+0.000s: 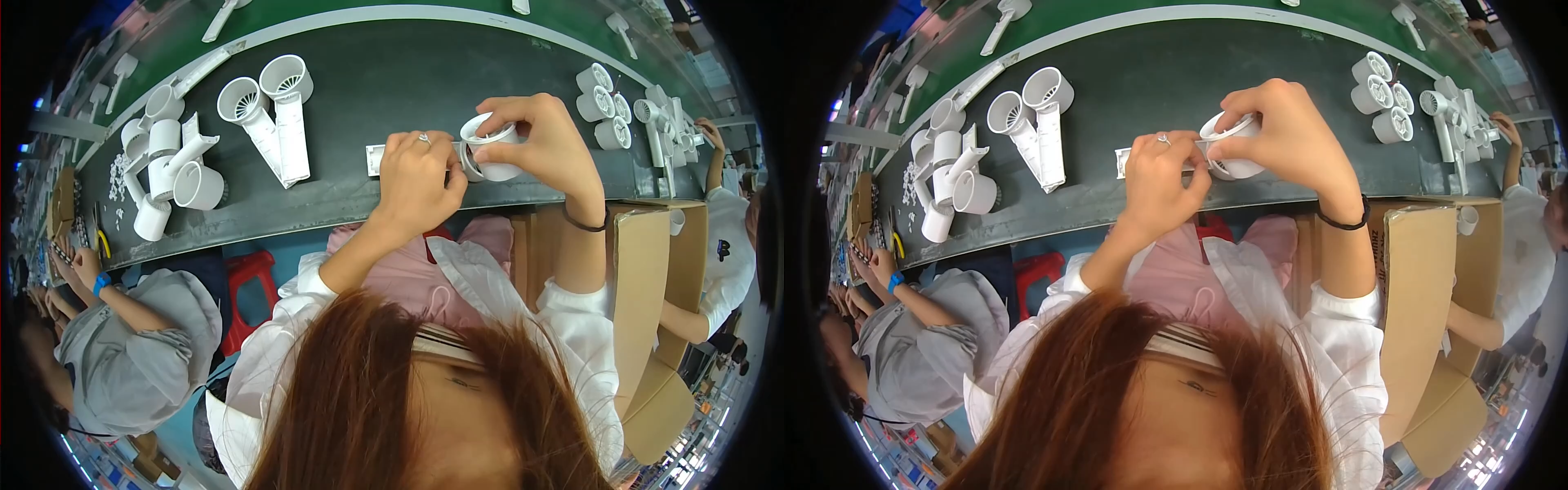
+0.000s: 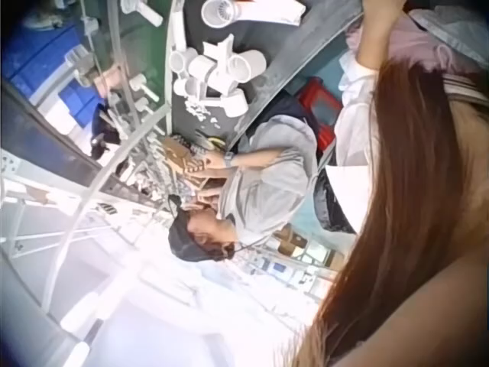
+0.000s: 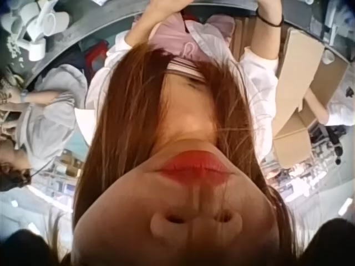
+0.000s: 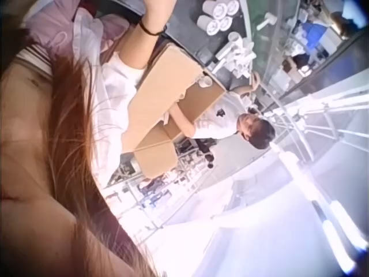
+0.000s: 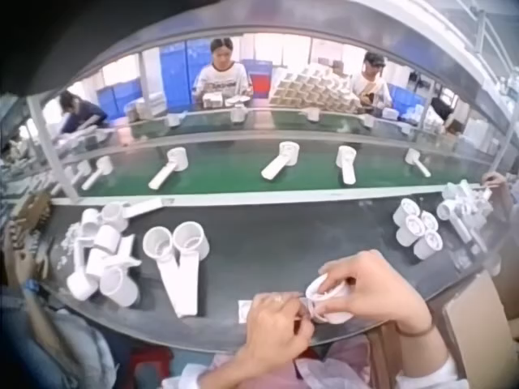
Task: The person assembles portable fans by inserting motor components into plastic fan housings, connecting casing parts together by hand, and placing assembled fan parts onto the conveyor belt.
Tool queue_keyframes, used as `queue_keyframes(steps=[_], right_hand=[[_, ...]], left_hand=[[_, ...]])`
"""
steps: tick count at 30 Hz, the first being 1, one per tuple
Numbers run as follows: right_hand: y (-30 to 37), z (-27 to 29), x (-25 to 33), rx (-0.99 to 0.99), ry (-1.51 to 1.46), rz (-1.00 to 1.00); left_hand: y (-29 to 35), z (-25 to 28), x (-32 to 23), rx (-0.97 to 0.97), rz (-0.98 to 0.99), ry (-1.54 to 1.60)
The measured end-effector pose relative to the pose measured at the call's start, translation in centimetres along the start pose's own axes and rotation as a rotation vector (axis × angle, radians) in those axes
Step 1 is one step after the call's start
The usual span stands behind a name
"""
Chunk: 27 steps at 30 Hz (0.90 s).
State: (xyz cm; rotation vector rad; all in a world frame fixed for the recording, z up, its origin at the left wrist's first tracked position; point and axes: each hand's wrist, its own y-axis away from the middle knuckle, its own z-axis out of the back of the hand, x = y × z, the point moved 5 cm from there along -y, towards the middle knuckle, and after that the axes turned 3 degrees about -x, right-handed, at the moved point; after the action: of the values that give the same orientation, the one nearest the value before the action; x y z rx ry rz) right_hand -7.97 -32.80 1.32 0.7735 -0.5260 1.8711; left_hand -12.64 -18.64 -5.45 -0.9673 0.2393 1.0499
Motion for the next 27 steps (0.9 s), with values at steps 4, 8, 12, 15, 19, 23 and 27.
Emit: queue_keyframes(steps=[4, 8, 12, 15, 19, 23, 27], right_hand=[[0.5, 0.4, -2.3, 0.04, -0.299, -0.018], [1.4, -0.3, -1.3, -0.179, -0.231, 0.161], [2.6, -2.1, -2.1, -0.443, -0.258, 0.298], [3.4, -3.2, -3.2, -0.547, -0.477, 0.264], [4.2, -3.3, -2.6, -0.595, -0.38, 0.308], [3.9, -2.6, -1.6, -0.487, -0.302, 0.473], [4.0, -2.4, -1.6, -0.48, -0.309, 0.463]], left_hand=[[-0.4, -0.4, 0.1, 0.032, 0.008, 0.006], [-0.5, -0.7, 0.6, 0.06, -0.02, 0.042], [-0.7, -0.5, 0.9, 0.075, 0.117, 0.093], [-0.7, -0.1, 0.3, 0.01, 0.045, 0.084], [-0.1, -0.1, 0.0, 0.072, 0.032, 0.031], [0.0, 0.3, -0.1, -0.095, -0.168, -0.078], [0.2, 0.4, -0.3, -0.084, -0.188, -0.087]])
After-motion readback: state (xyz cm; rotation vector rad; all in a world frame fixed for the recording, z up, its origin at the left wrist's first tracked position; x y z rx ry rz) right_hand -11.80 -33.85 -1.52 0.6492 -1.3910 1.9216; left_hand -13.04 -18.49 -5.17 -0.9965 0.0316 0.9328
